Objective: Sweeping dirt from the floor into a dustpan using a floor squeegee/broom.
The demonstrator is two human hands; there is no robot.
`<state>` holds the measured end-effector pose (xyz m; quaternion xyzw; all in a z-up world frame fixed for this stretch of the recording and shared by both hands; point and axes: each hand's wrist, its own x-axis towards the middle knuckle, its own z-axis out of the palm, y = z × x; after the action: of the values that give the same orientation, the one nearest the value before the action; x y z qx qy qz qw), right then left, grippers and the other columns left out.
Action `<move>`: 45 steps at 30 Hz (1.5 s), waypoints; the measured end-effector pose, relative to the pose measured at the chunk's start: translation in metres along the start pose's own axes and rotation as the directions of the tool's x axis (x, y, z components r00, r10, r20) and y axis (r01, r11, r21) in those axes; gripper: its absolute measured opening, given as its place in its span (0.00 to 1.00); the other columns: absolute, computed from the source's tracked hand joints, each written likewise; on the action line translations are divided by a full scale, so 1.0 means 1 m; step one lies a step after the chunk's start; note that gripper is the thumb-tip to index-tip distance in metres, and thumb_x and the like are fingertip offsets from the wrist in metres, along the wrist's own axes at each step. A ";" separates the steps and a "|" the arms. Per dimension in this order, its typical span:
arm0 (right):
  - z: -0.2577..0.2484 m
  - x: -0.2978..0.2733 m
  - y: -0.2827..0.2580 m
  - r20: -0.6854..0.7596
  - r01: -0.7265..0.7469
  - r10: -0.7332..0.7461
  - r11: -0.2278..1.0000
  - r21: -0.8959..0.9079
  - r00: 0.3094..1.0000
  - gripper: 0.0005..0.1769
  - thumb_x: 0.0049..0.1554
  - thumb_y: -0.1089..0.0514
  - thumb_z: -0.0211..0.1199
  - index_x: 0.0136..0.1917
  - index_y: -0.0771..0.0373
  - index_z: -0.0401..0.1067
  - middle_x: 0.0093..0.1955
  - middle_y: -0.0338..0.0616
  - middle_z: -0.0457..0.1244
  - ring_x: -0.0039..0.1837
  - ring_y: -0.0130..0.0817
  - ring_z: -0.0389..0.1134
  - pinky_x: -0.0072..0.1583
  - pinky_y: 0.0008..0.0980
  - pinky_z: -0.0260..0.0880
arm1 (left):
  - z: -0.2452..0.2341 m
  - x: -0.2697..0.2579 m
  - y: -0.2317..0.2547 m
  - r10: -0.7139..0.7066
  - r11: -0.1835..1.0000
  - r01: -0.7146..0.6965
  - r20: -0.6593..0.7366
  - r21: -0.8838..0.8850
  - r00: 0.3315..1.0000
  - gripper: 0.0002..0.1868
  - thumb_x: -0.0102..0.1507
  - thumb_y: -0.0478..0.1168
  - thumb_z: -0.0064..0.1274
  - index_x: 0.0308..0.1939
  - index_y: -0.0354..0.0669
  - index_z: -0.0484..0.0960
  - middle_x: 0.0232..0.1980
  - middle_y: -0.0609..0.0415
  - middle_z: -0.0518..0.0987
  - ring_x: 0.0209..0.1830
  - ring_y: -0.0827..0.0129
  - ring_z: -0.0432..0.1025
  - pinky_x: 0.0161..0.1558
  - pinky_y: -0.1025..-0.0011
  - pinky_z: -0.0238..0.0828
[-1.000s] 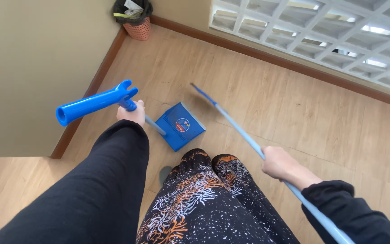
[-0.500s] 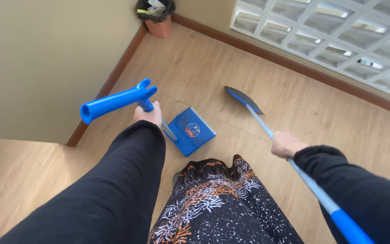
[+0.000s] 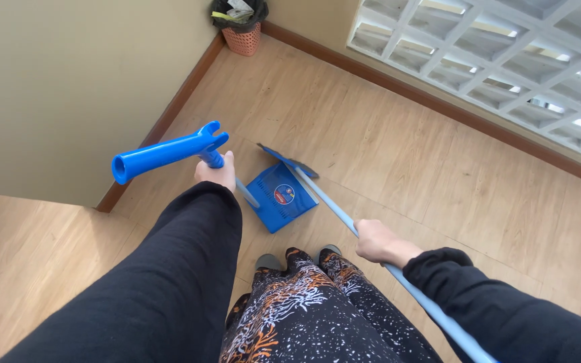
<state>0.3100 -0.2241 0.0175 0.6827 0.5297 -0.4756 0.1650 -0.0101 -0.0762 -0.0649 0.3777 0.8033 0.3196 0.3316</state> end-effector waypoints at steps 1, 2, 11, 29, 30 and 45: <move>-0.004 -0.007 -0.006 0.001 0.004 -0.004 1.000 -0.005 1.000 0.19 0.52 0.70 0.55 0.58 0.70 0.69 0.42 0.62 0.69 0.40 0.51 0.75 0.39 0.45 0.77 | -0.004 0.005 -0.007 -0.003 1.000 0.003 -0.005 -0.002 1.000 0.15 0.59 0.49 0.63 0.36 0.40 0.85 0.38 0.45 0.85 0.44 0.55 0.81 0.51 0.59 0.74; -0.008 -0.014 -0.013 -0.008 -0.016 0.016 1.000 0.005 1.000 0.20 0.52 0.70 0.55 0.59 0.69 0.69 0.42 0.62 0.69 0.39 0.51 0.75 0.38 0.45 0.77 | -0.009 0.009 -0.013 0.010 1.000 -0.010 -0.025 0.007 1.000 0.15 0.59 0.49 0.63 0.36 0.40 0.85 0.38 0.44 0.85 0.44 0.54 0.81 0.52 0.59 0.74; -0.042 0.014 0.013 -0.133 -0.133 0.121 0.987 -0.085 0.984 0.17 0.53 0.68 0.54 0.56 0.68 0.72 0.40 0.59 0.70 0.36 0.49 0.74 0.37 0.45 0.77 | -0.080 0.026 -0.040 -0.063 0.996 0.069 -0.111 0.053 0.992 0.15 0.59 0.50 0.63 0.37 0.41 0.86 0.40 0.45 0.85 0.46 0.54 0.80 0.53 0.58 0.72; 0.029 0.005 -0.047 0.112 0.023 -0.010 0.993 -0.114 0.994 0.16 0.53 0.68 0.54 0.55 0.76 0.71 0.37 0.58 0.68 0.32 0.43 0.72 0.33 0.40 0.73 | -0.089 0.020 -0.049 -0.014 1.000 0.015 -0.052 0.025 0.999 0.15 0.61 0.51 0.62 0.36 0.41 0.85 0.36 0.46 0.85 0.43 0.55 0.81 0.52 0.60 0.73; 0.033 0.000 -0.052 0.140 0.033 -0.028 0.999 -0.029 0.990 0.19 0.53 0.69 0.52 0.58 0.75 0.69 0.36 0.56 0.67 0.31 0.41 0.70 0.32 0.40 0.72 | -0.089 0.019 -0.049 -0.006 0.999 0.008 -0.054 0.033 0.999 0.15 0.61 0.51 0.62 0.36 0.41 0.85 0.37 0.46 0.85 0.43 0.55 0.81 0.52 0.60 0.73; -0.011 -0.033 -0.040 -0.007 -0.022 0.022 0.996 0.090 1.000 0.33 0.55 0.62 0.57 0.74 0.57 0.63 0.30 0.48 0.65 0.27 0.35 0.65 0.30 0.36 0.69 | -0.126 0.021 -0.051 0.010 1.000 -0.005 -0.158 0.027 0.987 0.16 0.62 0.50 0.62 0.34 0.40 0.85 0.35 0.46 0.85 0.40 0.57 0.81 0.52 0.61 0.74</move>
<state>0.2802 -0.2186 0.0613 0.6969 0.5010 -0.4944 0.1374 -0.1378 -0.1183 -0.0372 0.3585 0.8297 0.3392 0.2609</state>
